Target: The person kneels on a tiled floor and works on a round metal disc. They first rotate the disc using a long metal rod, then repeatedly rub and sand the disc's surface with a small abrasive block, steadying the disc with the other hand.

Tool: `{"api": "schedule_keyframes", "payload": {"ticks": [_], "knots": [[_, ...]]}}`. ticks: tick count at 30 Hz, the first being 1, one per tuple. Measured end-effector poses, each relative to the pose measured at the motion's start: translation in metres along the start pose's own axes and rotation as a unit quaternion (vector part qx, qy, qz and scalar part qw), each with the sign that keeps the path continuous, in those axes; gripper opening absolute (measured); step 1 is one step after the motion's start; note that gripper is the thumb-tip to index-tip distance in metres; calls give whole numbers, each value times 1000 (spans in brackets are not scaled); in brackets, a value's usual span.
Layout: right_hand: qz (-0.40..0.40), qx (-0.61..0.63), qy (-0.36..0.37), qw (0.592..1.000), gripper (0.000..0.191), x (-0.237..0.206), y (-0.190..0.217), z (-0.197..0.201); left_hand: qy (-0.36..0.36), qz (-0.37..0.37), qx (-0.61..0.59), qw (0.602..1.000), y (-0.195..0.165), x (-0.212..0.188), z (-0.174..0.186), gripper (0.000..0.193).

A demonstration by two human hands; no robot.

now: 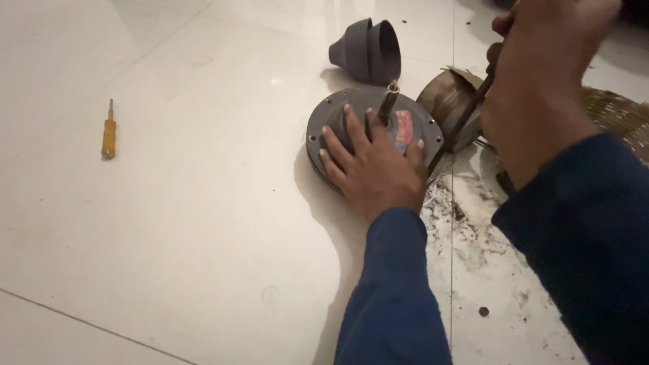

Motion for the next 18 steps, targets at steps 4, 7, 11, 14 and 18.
{"api": "schedule_keyframes", "payload": {"ticks": [4,7,11,14,18], "knots": [[22,-19,-10,1000,27,-16,35,-14,1,0,-8,1000,-1,1,1,80],[14,-24,55,998,27,-27,54,-31,9,8,-17,1000,-1,2,2,79],[10,3,42,999,30,-29,64,-39,18,13,-24,999,-2,3,3,78],[24,1,43,999,32,-28,66,-40,28,12,-20,999,-2,4,4,79],[-31,77,92,992,33,-23,56,-47,20,-5,-11,1000,-3,3,5,82]]}}
Point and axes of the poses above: each hand's wrist, its own x-axis towards the middle knuckle, its own z-axis out of the back of the hand, y = z × x, the point moved 6 cm from there along x, towards the middle knuckle, and after that the axes turned 9 degrees about y, right-handed, at the moved point
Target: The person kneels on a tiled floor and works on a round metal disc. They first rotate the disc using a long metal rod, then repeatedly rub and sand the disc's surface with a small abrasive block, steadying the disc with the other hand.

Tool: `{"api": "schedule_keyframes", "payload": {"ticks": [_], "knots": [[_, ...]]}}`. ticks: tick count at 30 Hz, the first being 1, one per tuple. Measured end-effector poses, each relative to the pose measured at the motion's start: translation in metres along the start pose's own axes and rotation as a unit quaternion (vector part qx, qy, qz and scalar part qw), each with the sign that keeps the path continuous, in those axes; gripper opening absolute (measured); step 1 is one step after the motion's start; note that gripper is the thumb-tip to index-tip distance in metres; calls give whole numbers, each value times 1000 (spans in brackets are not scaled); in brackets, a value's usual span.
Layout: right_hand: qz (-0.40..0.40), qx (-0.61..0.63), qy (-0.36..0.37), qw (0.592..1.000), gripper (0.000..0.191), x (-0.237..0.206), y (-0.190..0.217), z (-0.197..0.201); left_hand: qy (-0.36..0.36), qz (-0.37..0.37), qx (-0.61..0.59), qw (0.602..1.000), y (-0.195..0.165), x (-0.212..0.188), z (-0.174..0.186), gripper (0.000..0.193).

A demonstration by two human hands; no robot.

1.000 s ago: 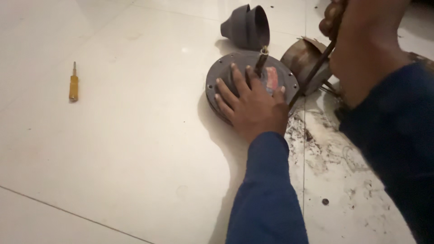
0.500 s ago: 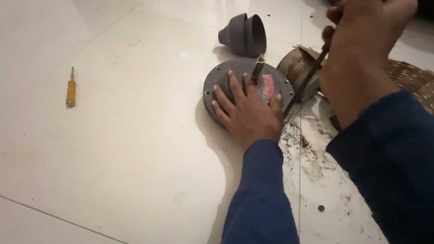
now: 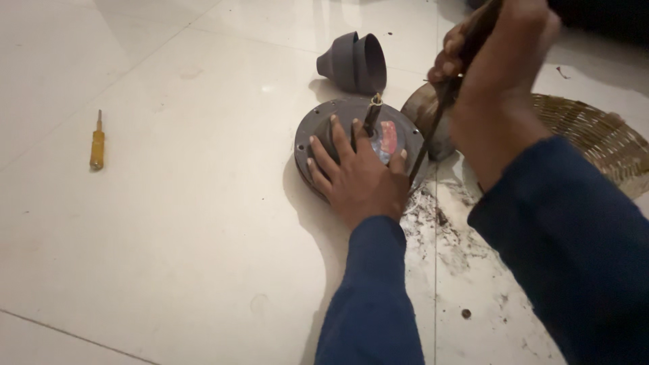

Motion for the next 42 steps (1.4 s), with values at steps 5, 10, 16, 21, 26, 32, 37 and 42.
{"api": "schedule_keyframes", "payload": {"ticks": [5,10,16,21,26,32,37,42], "knots": [[-90,29,10,996,30,13,-16,-3,-15,-10,19,1000,0,-1,-2,77],[-165,51,67,983,22,16,-21,-11,-18,-6,27,999,1,-1,-5,78],[-186,34,48,981,21,12,-5,-15,-18,-7,36,999,0,1,-5,78],[-251,-8,57,966,24,11,-2,-16,-19,-8,42,999,0,1,-6,81],[-304,-135,29,943,42,19,-11,-4,-21,-19,33,999,1,2,-8,79],[33,-486,218,846,53,34,14,-39,-21,-11,43,999,3,7,-11,80],[-132,-469,78,870,61,23,14,-34,-36,-19,45,998,2,7,-10,79],[-81,-475,19,876,40,1,34,-32,-6,-5,37,999,2,7,-10,81]]}}
Point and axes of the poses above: each hand's wrist, its own x-axis towards the middle knuckle, its own z-axis out of the back of the hand, y = z × x, the point moved 6 cm from there along x, towards the middle knuckle, and after that the axes turned 9 degrees about y, right-handed, at the moved point
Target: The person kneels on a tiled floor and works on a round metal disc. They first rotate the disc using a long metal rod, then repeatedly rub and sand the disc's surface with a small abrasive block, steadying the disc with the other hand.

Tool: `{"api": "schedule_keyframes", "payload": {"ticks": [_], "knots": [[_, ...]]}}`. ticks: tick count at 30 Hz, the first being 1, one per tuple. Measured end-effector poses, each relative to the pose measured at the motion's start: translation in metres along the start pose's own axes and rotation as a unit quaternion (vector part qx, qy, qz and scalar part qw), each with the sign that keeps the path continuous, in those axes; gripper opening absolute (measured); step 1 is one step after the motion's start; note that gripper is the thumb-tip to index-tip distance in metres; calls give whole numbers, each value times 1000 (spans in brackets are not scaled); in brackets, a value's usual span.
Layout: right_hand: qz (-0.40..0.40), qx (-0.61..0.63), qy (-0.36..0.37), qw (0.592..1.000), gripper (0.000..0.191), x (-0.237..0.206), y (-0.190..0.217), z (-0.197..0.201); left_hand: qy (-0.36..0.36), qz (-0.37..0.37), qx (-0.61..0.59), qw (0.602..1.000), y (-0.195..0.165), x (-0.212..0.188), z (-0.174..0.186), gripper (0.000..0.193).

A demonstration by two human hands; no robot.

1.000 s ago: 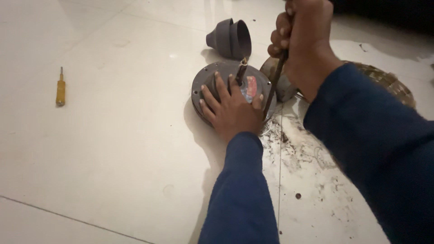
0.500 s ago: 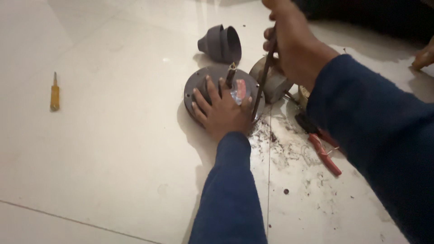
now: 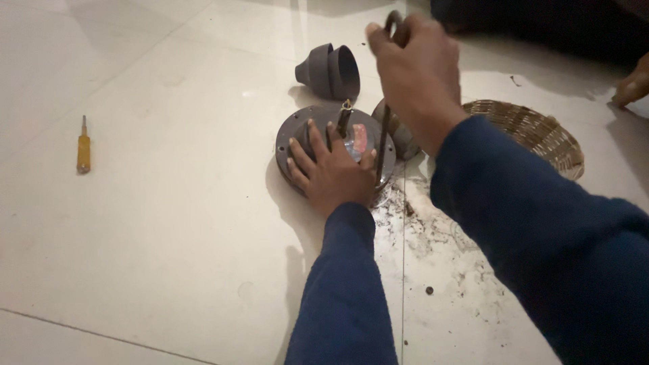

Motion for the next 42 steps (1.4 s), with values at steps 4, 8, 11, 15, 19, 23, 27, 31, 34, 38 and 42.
{"api": "schedule_keyframes", "payload": {"ticks": [4,8,11,15,19,23,27,31,34,38,42], "knots": [[2,30,-31,999,29,-2,-1,8,5,4,11,1000,-1,-1,3,80],[-35,48,-46,997,40,-4,-6,12,6,1,19,1000,-3,0,3,83],[-29,68,-48,996,37,-9,-7,12,-7,-1,17,1000,-3,-1,3,81],[-25,102,-66,992,26,-11,-12,8,6,6,25,1000,-2,0,0,81],[-62,223,-85,969,21,-2,-29,-4,3,4,6,1000,-2,0,2,82],[-47,312,-71,946,27,2,-41,-19,22,0,4,1000,-1,0,2,82],[26,340,-75,937,42,1,-39,-19,33,9,-3,999,-1,2,0,80],[-86,349,-38,932,59,3,-41,-25,27,13,9,1000,0,2,-3,83],[-86,366,-12,927,65,8,-29,-30,14,9,31,999,1,2,-5,84],[-80,422,12,903,57,12,-17,-43,9,0,29,1000,3,3,-6,85],[-106,407,72,904,53,17,-16,-53,4,-9,43,999,3,2,-6,85]]}}
Point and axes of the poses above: each hand's wrist, its own x-axis towards the middle knuckle, its own z-axis out of the back of the hand, y = z × x, the point moved 6 cm from there along x, towards the middle knuckle, and after that the axes turned 9 degrees about y, right-handed, at the moved point
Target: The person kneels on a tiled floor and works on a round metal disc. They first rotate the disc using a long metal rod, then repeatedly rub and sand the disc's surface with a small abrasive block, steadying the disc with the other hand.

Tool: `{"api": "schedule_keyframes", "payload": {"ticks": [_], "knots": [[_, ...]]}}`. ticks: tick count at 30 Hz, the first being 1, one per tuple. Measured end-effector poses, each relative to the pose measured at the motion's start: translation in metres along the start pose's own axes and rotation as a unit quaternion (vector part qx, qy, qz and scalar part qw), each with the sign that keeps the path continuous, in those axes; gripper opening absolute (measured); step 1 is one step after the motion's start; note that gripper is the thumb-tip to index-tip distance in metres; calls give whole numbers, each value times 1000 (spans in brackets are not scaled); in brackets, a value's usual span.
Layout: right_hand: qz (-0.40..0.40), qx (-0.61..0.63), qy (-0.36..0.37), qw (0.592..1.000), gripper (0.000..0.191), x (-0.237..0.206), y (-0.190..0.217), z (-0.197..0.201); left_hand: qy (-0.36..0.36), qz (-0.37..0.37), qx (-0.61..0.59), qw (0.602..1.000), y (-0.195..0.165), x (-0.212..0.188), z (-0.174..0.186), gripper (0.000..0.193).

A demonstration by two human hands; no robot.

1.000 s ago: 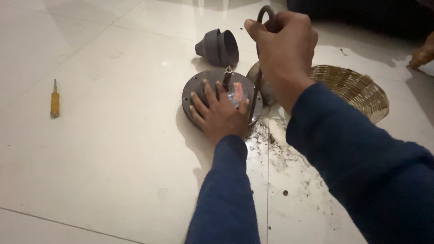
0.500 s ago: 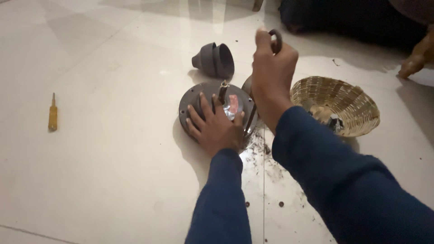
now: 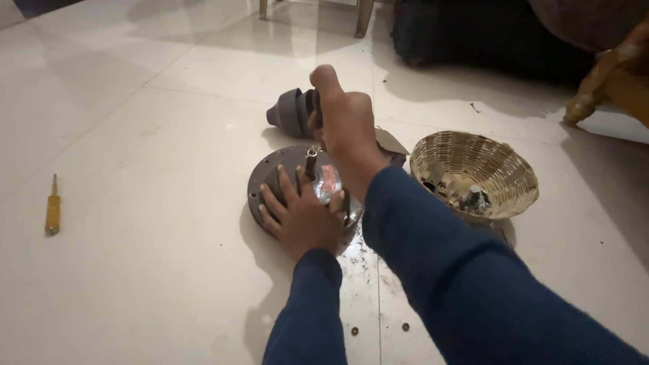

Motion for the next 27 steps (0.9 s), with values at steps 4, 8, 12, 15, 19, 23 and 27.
{"api": "schedule_keyframes", "payload": {"ticks": [4,8,12,15,19,23,27], "knots": [[-64,5,23,998,42,10,-1,2,-14,3,-1,1000,-1,-4,2,87],[-78,12,19,997,31,18,5,12,-6,10,2,1000,-2,-7,4,83],[-69,32,22,997,23,22,5,22,-3,12,-1,1000,-1,-6,5,83],[-49,43,11,998,22,26,0,24,3,11,-5,1000,0,-4,4,83],[20,74,-58,995,30,31,-10,30,19,17,-17,1000,2,-2,1,86],[127,30,-110,985,38,36,-11,32,5,5,-17,1000,2,-4,3,83],[177,-25,-119,977,39,36,-5,22,-2,-3,-36,999,1,-7,3,82]]}}
Point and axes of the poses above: each hand's wrist, its own x-axis towards the middle knuckle, its own z-axis out of the back of the hand, y = z × x, the point moved 6 cm from there along x, towards the middle knuckle, and after that the axes turned 9 degrees about y, right-handed, at the moved point
